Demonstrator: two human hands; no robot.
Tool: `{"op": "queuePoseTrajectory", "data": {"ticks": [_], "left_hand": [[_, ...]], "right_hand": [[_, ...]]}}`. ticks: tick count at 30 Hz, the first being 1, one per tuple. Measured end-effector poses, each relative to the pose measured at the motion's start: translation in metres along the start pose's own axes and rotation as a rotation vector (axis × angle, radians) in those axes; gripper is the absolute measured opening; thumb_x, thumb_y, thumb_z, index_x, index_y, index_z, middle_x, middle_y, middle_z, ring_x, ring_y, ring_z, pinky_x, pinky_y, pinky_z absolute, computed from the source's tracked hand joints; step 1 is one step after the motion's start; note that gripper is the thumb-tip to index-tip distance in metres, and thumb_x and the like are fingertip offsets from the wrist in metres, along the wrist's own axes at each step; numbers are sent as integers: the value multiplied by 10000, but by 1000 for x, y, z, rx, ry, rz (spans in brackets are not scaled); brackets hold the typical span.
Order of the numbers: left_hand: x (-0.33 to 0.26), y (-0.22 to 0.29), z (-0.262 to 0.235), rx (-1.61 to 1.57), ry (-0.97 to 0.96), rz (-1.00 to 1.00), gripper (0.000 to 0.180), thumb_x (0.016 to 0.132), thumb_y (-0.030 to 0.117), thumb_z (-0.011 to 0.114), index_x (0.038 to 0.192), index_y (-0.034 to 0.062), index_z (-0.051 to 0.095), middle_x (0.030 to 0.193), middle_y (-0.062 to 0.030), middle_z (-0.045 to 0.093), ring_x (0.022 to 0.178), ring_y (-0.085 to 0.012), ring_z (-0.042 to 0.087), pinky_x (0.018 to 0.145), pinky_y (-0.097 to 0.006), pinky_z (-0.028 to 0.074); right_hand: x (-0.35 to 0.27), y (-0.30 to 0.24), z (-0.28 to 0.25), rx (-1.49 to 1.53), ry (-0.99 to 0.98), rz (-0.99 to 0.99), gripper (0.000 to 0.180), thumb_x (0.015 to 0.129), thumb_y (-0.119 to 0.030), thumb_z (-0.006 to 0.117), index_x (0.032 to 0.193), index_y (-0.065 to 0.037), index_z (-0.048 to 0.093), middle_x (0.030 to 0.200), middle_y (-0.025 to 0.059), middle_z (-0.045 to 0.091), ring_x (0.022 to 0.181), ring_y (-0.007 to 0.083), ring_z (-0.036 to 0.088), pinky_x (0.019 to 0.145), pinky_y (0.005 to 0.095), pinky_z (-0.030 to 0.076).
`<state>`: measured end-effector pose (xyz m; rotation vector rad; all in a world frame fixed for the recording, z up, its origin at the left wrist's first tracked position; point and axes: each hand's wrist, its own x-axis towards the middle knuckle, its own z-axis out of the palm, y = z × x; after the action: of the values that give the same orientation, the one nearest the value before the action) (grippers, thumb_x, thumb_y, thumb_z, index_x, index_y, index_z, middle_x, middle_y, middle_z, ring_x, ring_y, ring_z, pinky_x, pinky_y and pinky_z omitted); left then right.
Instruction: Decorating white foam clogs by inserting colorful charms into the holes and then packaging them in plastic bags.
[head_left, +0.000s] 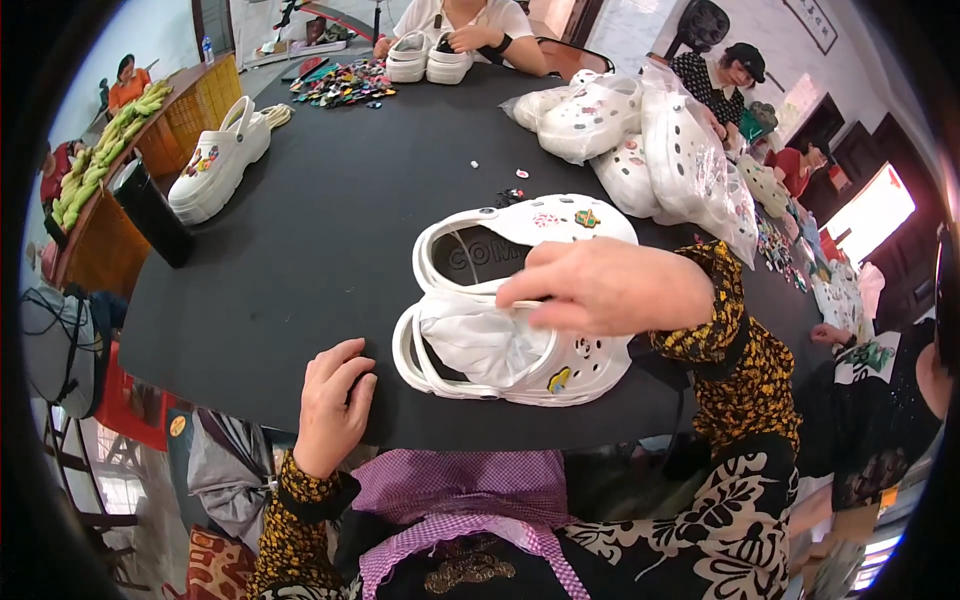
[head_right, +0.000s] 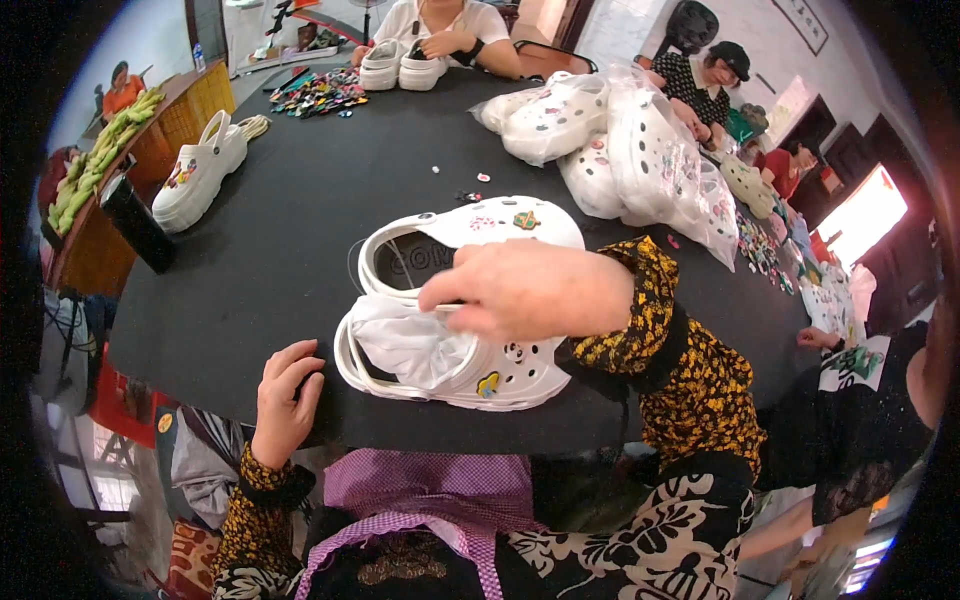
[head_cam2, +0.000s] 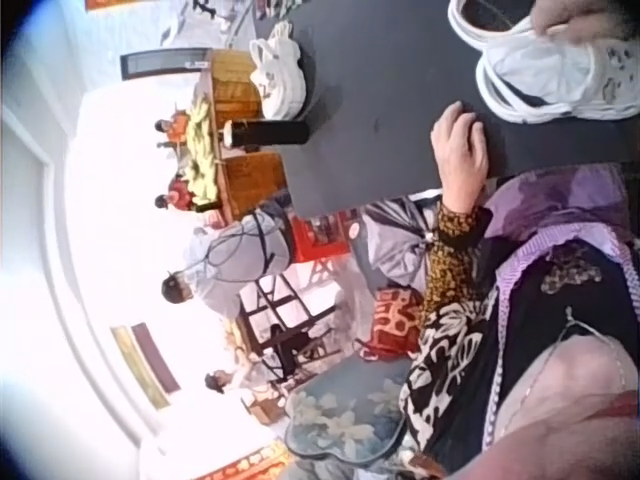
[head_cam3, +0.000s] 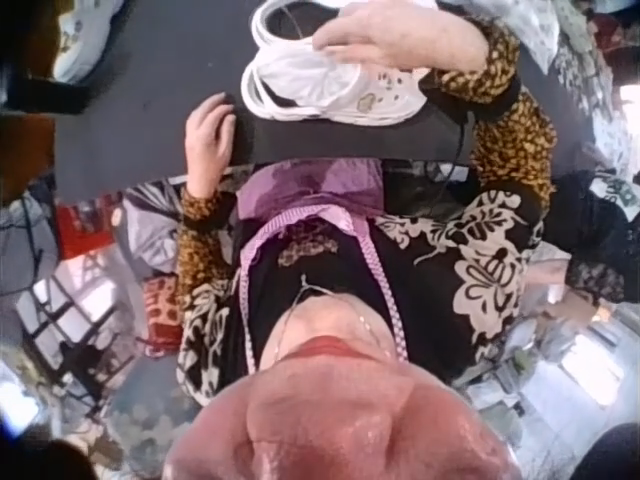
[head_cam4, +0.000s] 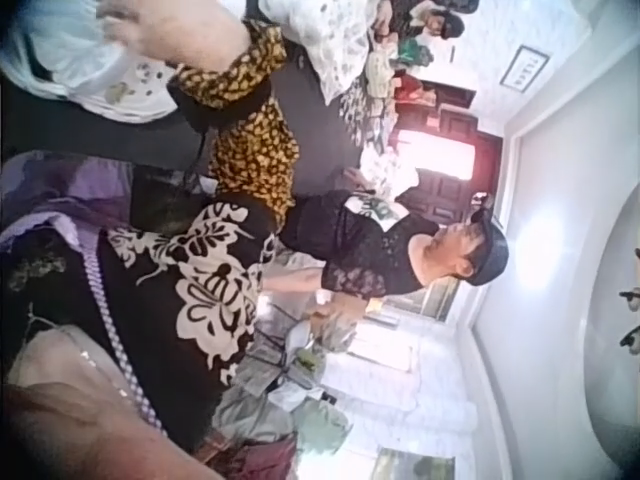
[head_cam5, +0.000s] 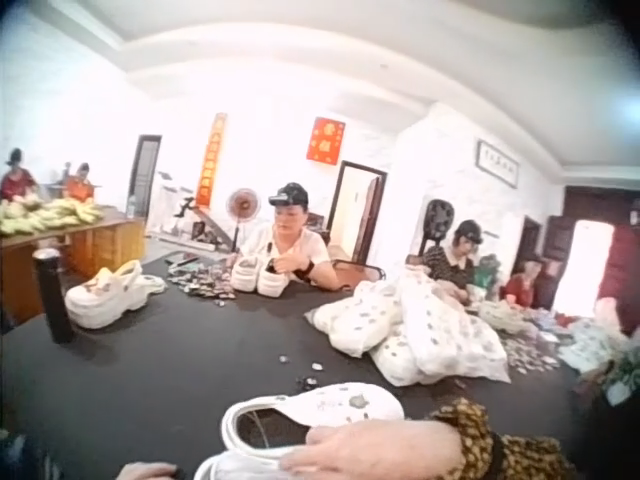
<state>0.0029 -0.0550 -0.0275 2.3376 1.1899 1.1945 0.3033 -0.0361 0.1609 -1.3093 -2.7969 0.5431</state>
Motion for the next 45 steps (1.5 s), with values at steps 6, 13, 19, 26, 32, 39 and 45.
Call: {"op": "queuePoseTrajectory", "data": {"ticks": [6,13,19,26,32,39,45], "left_hand": [[7,5,9,-21,-35,14,147,816,8,640,961,-16,645,1138,-160,628,1017,-333,585,898,-400,455],[0,4,9,-54,-35,-80,130,845,-22,601,967,-31,647,1137,-172,635,1050,-329,599,901,-385,476],[2,2,14,-16,-45,-58,123,866,-16,588,971,-36,648,1162,-170,627,1066,-314,600,909,-373,479],[2,-2,16,10,-43,-48,136,903,-7,549,992,-62,635,1186,-172,624,1089,-286,607,919,-342,473],[-1,-3,17,36,-42,-73,129,889,-5,565,976,-60,643,1182,-180,623,1097,-300,601,932,-352,469],[-1,-3,22,44,-21,-51,117,841,-1,591,940,-23,650,1147,-168,630,1077,-323,584,932,-392,463],[-3,-6,20,57,-9,-57,109,836,-5,595,930,-21,648,1142,-165,631,1067,-320,587,925,-390,467]], "right_hand": [[-19,11,7,-152,-164,-12,324,846,-366,683,1018,-96,639,983,158,523,870,369,606,750,434,489],[-34,14,16,-138,65,-120,333,778,-296,710,814,11,588,875,169,541,862,339,594,748,413,476],[-84,14,-7,-63,175,9,354,782,-304,724,809,17,576,909,158,545,848,341,594,726,401,480],[-171,50,-23,-53,386,279,328,773,-270,721,812,35,607,805,177,574,777,311,592,694,381,469],[-260,118,-22,-146,482,667,345,762,-294,720,794,35,625,755,179,615,719,282,609,659,386,469],[-343,204,11,-195,858,1007,262,763,-224,700,852,20,668,793,196,666,773,283,664,720,369,504],[-296,226,10,-171,808,920,316,784,-259,698,973,-8,667,871,171,678,801,268,658,736,366,510]]}}
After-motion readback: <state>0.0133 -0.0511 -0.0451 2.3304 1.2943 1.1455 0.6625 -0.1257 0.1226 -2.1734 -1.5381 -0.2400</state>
